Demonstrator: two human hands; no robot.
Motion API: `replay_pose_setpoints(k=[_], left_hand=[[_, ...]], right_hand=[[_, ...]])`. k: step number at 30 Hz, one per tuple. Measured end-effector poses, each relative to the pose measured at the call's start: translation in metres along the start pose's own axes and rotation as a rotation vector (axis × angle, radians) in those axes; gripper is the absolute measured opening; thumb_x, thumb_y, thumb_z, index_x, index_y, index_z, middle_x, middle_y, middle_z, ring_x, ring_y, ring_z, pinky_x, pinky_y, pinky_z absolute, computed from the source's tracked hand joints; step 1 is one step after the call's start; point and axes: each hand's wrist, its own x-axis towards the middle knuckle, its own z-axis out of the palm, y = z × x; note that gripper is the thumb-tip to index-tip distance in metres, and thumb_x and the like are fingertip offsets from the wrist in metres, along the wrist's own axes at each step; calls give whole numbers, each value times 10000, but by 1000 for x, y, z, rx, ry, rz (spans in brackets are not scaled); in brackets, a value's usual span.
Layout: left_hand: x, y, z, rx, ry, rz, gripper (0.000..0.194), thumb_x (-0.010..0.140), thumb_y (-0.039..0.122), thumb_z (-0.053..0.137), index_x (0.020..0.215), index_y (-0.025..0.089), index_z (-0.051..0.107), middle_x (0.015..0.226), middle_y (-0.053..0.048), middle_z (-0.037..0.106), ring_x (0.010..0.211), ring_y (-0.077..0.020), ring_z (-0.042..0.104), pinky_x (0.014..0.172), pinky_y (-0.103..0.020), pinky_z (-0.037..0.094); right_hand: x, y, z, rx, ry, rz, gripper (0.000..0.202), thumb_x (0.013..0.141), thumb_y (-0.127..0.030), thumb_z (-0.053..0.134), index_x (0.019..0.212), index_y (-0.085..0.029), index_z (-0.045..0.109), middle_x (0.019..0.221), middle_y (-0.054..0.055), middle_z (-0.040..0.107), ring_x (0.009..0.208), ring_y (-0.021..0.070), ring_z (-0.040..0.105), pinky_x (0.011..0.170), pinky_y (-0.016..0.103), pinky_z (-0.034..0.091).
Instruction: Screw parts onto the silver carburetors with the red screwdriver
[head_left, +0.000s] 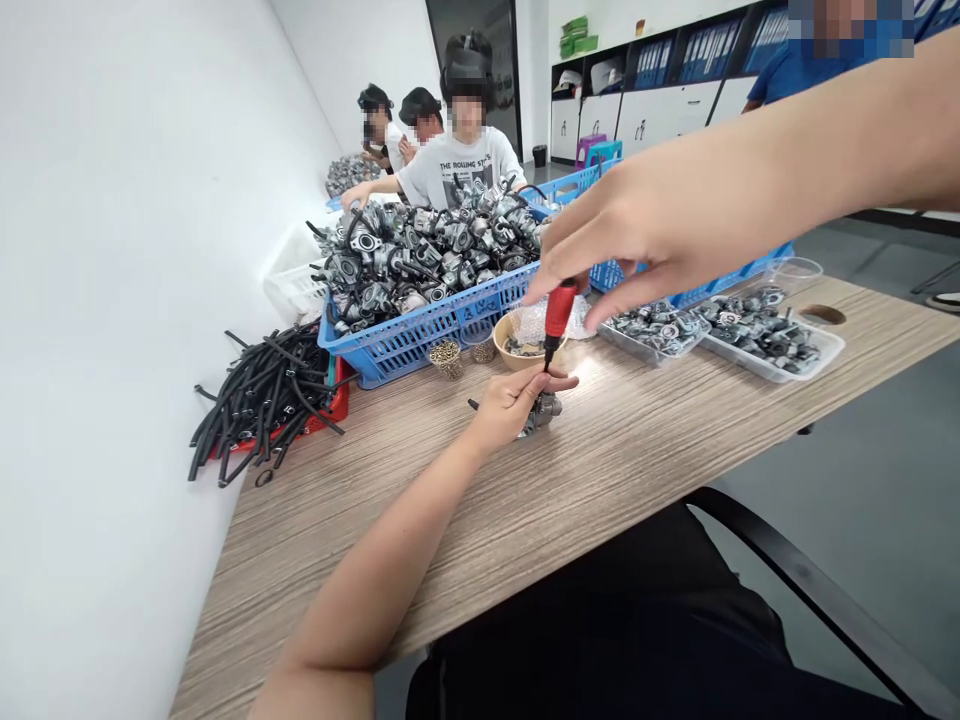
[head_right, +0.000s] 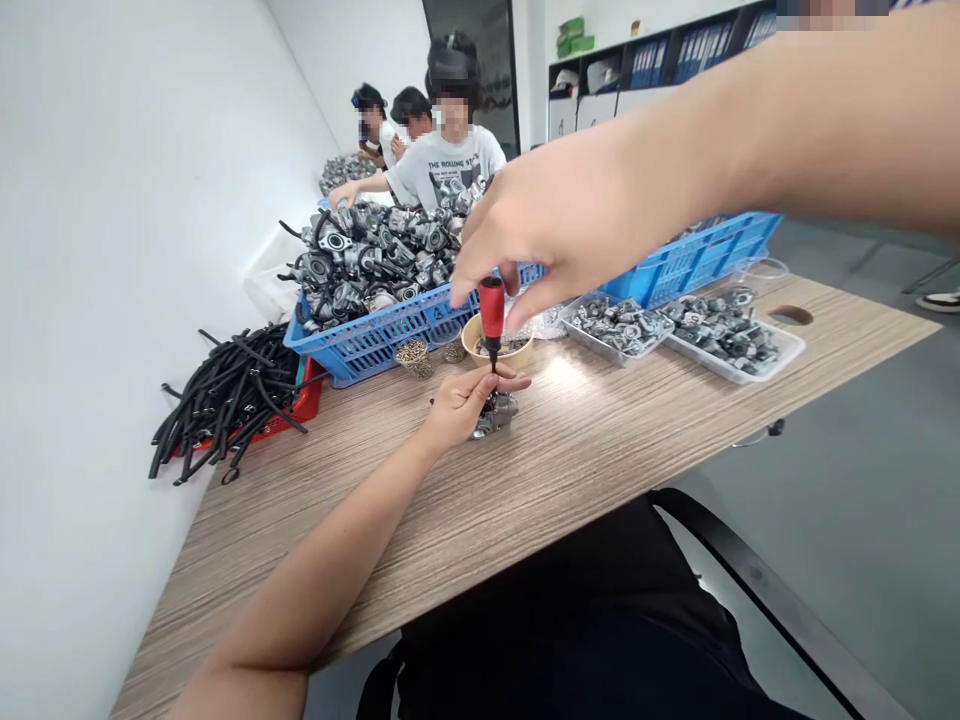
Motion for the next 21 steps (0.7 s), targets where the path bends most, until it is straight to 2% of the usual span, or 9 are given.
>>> replay_pose_setpoints(k=[2,4,7,9,11,13,18,21], left_hand=[[1,2,0,2,-16,12,585,1202,678,519,1227,269,936,1372,-87,895,1282,-289,829,1220,-490,609],[2,3,0,4,-24,8,570,1202,669,525,1205,285,946,1398,-77,886,1313,-283,821,1243,-475,597],[1,1,2,-24,-8,-15,566,1196,678,534,1244,277,931,1382,-87,892,1370,-291,815,1306,-491,564],[-1,-1,4,-64,22,-17,574,1182,694,561,1396,258,869,1316,-102,910,1363,-297,830,1324,-522,555],[-2,-4,5,-92,48,-9,616,1172,695,591,1551,244,770,1269,-109,919,1331,-296,850,1321,-544,562],[-3,-5,5,-91,50,11,616,1178,667,608,1603,239,728,1271,-110,914,1329,-291,853,1324,-551,564],[-1,-3,4,-108,26,25,534,1181,609,644,1545,244,780,1261,-106,916,1329,-289,853,1288,-541,607],[-1,-2,4,-117,40,-11,487,1180,615,642,1371,229,869,1247,-114,922,1313,-295,860,1287,-525,609]], right_hand=[[-3,4,2,-58,27,-51,770,1173,-842,300,1407,-315,812,1220,95,755,1025,286,696,903,498,480],[-1,3,4,-79,56,-42,714,1221,-743,291,1243,-297,849,1115,77,752,972,263,696,881,488,485],[6,-4,4,-139,29,60,519,1224,-643,475,1180,-279,843,1023,50,757,888,243,688,844,471,498],[11,-12,4,-154,-28,139,452,1196,-630,576,1156,-262,834,986,47,754,848,233,675,818,460,500],[15,-18,3,-164,-50,197,486,1176,-668,601,1088,-239,812,940,45,733,823,221,653,823,456,508],[19,-24,2,-174,-58,266,535,1174,-703,583,1027,-231,787,893,35,713,839,218,655,873,463,521],[27,-35,-2,-265,-127,420,630,1204,-727,484,1012,-208,786,765,16,683,961,265,738,972,471,551],[33,-44,-4,-257,-116,459,697,1217,-713,449,971,-163,799,713,39,662,979,319,769,983,524,575]])
